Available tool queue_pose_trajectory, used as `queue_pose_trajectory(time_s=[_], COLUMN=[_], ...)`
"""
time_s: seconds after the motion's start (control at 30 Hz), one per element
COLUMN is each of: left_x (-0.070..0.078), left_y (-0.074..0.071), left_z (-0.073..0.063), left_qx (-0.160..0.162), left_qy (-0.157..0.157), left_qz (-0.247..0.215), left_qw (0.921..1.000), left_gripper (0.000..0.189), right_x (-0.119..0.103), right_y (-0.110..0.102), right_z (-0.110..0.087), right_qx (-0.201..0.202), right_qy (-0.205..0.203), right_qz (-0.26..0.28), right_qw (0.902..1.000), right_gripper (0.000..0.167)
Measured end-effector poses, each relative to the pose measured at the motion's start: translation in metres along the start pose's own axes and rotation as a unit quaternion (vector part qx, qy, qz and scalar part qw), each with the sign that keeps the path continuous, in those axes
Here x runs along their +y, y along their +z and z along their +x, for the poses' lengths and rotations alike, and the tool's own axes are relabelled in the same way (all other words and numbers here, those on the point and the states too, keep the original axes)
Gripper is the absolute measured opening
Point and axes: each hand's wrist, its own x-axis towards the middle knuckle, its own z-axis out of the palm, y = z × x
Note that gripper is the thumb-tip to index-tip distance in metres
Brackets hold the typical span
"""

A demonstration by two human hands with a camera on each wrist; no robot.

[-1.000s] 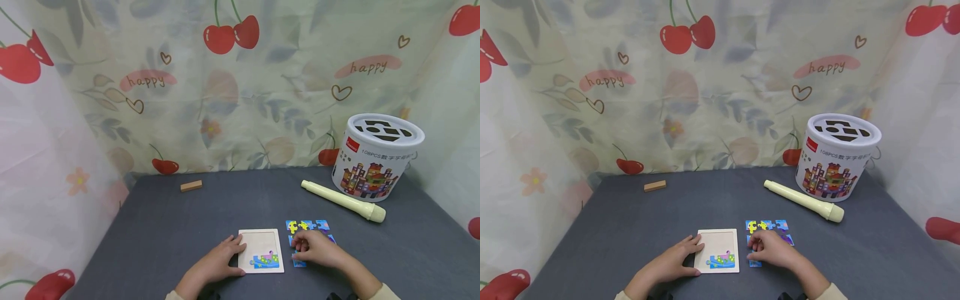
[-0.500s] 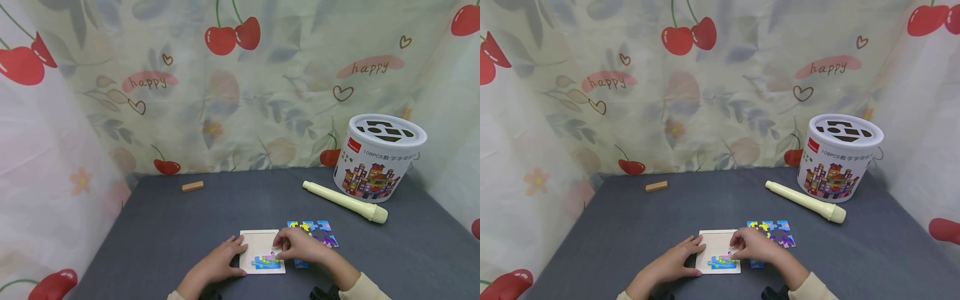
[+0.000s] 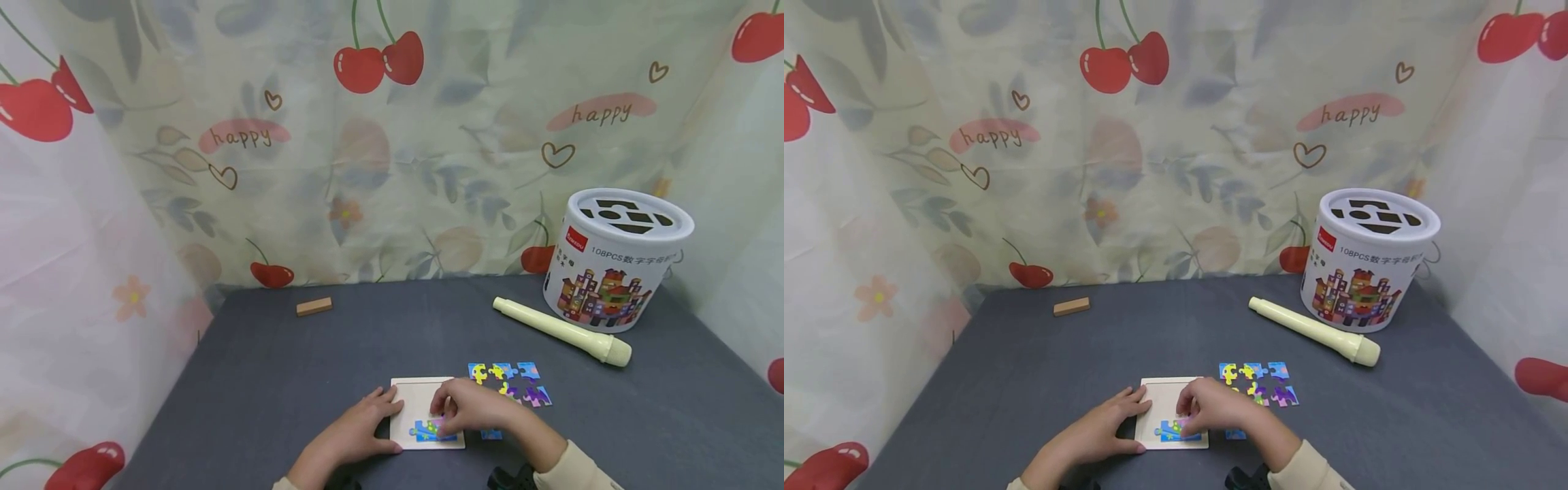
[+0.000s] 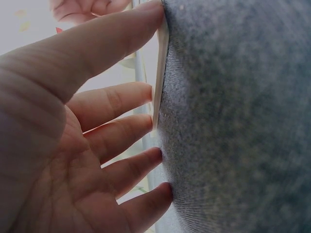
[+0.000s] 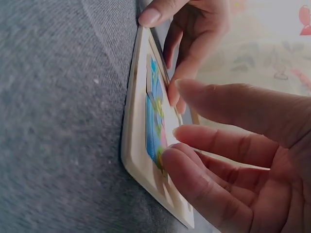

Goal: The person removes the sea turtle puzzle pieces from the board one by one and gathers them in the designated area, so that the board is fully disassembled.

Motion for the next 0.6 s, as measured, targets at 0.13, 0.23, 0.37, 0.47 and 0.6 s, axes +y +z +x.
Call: queue_pose_trajectory(time_s=[0.13,0.23,0.37,0.47,0.6], left_x=[0.0,0.0,0.0,0.0,-0.001], left_y=[0.0,-0.001,-0.001,0.0,0.0], left_z=[0.0,0.0,-0.001,-0.002,-0.004], left_qx=[-0.001,-0.002,0.0,0.01,0.025], left_qy=[0.001,0.0,0.006,0.022,0.043], left_qz=[-0.004,-0.005,-0.002,0.003,0.009], left_qw=[1.0,1.0,1.0,0.9997,0.9987], left_gripper=[0.067,0.067,0.067,0.066,0.065], right_x=[-0.001,-0.002,-0.003,-0.003,-0.004], right_y=[0.002,0.005,0.008,0.01,0.014], right_z=[0.001,0.002,0.002,0.002,0.001], right_qx=[-0.002,-0.001,0.005,0.014,0.026], right_qy=[-0.007,-0.011,-0.013,-0.024,-0.043], right_qz=[-0.011,-0.018,-0.017,-0.015,-0.018], right_qw=[0.9999,0.9998,0.9998,0.9995,0.9986], right_gripper=[0.02,0.019,0.018,0.018,0.016])
